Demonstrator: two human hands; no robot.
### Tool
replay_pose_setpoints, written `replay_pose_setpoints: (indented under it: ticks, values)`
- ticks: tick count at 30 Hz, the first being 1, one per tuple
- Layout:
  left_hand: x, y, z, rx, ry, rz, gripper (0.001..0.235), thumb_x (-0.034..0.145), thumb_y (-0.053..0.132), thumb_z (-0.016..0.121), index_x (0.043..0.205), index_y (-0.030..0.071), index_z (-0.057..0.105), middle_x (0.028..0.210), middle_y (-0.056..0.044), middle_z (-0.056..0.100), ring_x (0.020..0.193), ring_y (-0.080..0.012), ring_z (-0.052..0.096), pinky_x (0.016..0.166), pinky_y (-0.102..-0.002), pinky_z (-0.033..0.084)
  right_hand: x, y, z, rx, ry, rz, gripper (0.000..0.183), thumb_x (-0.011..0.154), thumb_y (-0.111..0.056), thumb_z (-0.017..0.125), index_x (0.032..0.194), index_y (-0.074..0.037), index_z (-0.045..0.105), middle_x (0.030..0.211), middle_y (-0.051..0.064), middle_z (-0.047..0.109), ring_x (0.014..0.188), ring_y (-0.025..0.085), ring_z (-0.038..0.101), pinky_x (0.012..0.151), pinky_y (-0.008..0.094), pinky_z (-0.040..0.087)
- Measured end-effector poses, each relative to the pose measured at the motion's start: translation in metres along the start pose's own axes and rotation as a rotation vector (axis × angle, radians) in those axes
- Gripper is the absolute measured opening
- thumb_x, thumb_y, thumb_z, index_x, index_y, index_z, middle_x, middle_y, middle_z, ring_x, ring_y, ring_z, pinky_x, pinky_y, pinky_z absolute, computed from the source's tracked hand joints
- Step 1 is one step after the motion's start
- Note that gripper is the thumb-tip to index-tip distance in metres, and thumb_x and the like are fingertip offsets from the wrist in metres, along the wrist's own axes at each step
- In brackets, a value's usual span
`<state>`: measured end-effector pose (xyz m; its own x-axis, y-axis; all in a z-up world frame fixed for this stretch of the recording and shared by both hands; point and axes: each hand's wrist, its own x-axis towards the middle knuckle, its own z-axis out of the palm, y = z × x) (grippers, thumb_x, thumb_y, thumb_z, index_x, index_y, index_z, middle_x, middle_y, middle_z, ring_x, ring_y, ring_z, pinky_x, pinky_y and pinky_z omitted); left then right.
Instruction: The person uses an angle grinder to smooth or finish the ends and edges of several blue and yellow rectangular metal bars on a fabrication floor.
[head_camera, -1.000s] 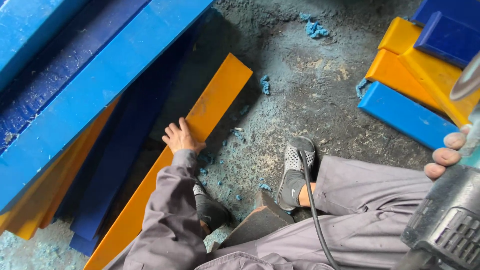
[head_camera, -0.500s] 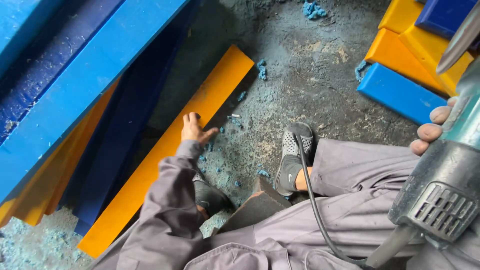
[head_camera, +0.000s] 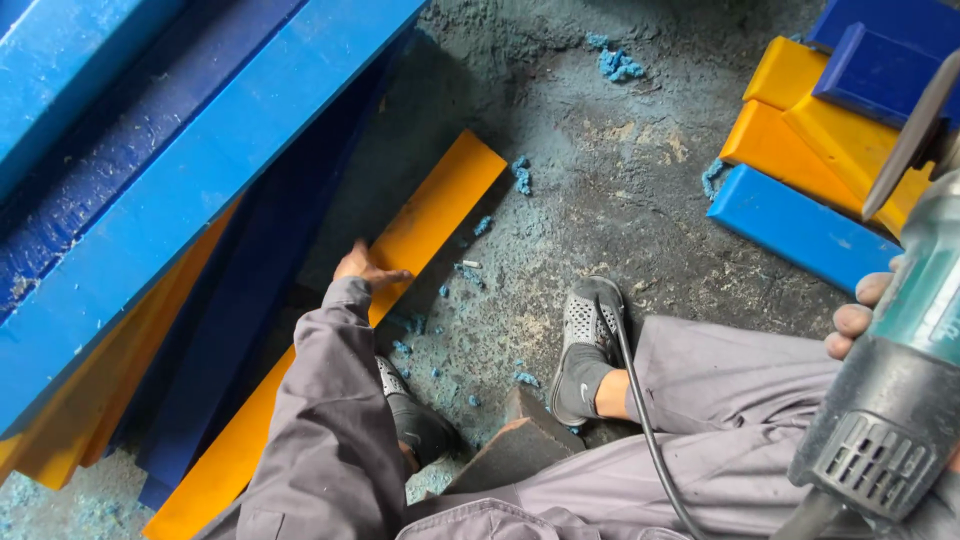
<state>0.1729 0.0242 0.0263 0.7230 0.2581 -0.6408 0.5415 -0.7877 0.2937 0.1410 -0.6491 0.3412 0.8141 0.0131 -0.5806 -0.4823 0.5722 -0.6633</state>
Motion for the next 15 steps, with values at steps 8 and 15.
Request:
replay_pose_setpoints:
  ticks: [8, 15]
  values:
    - [-0.056, 0.055, -0.050, 0.295, -0.308, 0.028, 0.064, 0.061, 0.052, 0.091, 0.112, 0.016, 0.076, 0.117, -0.009, 0.077, 0.110, -0.0268, 0.072, 0.096, -0.040, 0.056, 0.035, 0.009, -0.036, -0.139, 0.126, 0.210, 0.054, 0.113, -0.053, 0.057, 0.129, -0.002, 0.055, 0.115, 0.018, 0.065, 0.112, 0.038, 0.066, 0.082, 0.055, 0.058]
    - [-0.184, 0.051, -0.112, 0.404, -0.017, 0.276, 0.036, 0.072, 0.041, 0.082, 0.092, 0.014, 0.070, 0.098, -0.006, 0.067, 0.095, -0.0330, 0.069, 0.081, -0.047, 0.055, 0.028, -0.005, 0.173, -0.318, -0.003, 0.074, 0.055, 0.092, -0.031, 0.064, 0.135, 0.003, 0.059, 0.115, 0.020, 0.067, 0.105, 0.033, 0.068, 0.091, 0.049, 0.059]
